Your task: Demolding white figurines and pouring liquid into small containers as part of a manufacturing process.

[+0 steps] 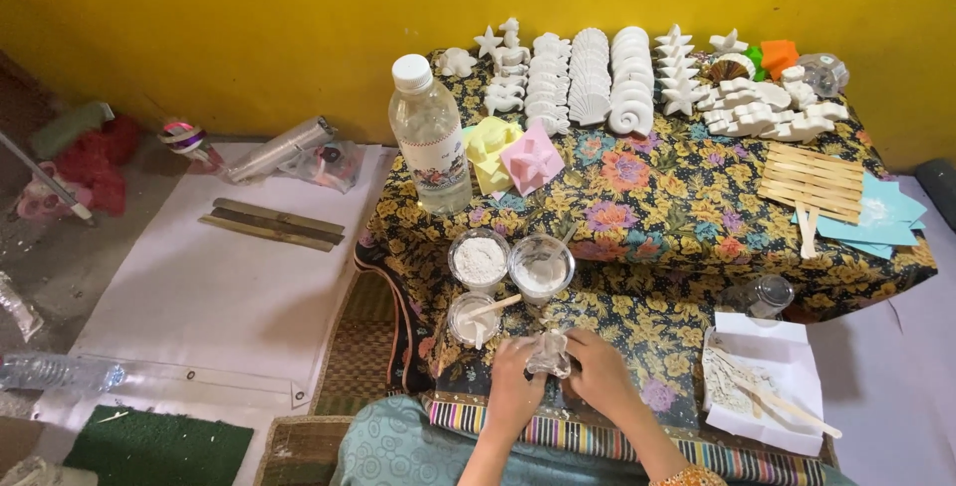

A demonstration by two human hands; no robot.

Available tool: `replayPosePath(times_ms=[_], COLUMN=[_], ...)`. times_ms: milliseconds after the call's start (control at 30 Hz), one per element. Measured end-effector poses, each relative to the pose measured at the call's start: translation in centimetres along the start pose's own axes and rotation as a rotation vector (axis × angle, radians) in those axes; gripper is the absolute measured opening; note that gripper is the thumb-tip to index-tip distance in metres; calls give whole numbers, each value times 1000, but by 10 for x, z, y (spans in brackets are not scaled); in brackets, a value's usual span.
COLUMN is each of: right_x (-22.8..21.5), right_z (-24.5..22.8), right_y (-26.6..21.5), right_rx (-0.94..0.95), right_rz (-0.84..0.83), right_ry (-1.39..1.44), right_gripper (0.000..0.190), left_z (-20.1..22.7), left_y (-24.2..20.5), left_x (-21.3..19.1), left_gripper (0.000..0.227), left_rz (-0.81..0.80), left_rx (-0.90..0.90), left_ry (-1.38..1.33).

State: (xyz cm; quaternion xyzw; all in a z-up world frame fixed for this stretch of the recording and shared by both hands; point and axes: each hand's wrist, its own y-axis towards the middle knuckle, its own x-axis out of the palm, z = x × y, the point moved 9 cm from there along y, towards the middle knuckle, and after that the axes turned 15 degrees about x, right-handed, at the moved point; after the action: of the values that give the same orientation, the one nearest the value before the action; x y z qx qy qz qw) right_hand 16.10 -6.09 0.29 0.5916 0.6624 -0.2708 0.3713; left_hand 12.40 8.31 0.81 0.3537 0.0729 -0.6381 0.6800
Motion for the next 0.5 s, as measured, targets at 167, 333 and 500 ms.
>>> replayPosePath(times_ms=[167, 333, 500], right_x=[16, 14, 30], right_z=[18, 21, 26], right_y=[5, 10, 12], right_rx=[61, 245, 131], right_rz=[-113, -248, -192], right_ry=[-76, 140, 27], right_gripper=[43, 49, 35], left_z=[14, 18, 14], left_y=[4, 12, 11], left_x=[-9, -18, -17], left_gripper=[34, 60, 49], left_rz=[30, -39, -34], left_rx=[67, -19, 33], left_ry=[-8, -145, -131])
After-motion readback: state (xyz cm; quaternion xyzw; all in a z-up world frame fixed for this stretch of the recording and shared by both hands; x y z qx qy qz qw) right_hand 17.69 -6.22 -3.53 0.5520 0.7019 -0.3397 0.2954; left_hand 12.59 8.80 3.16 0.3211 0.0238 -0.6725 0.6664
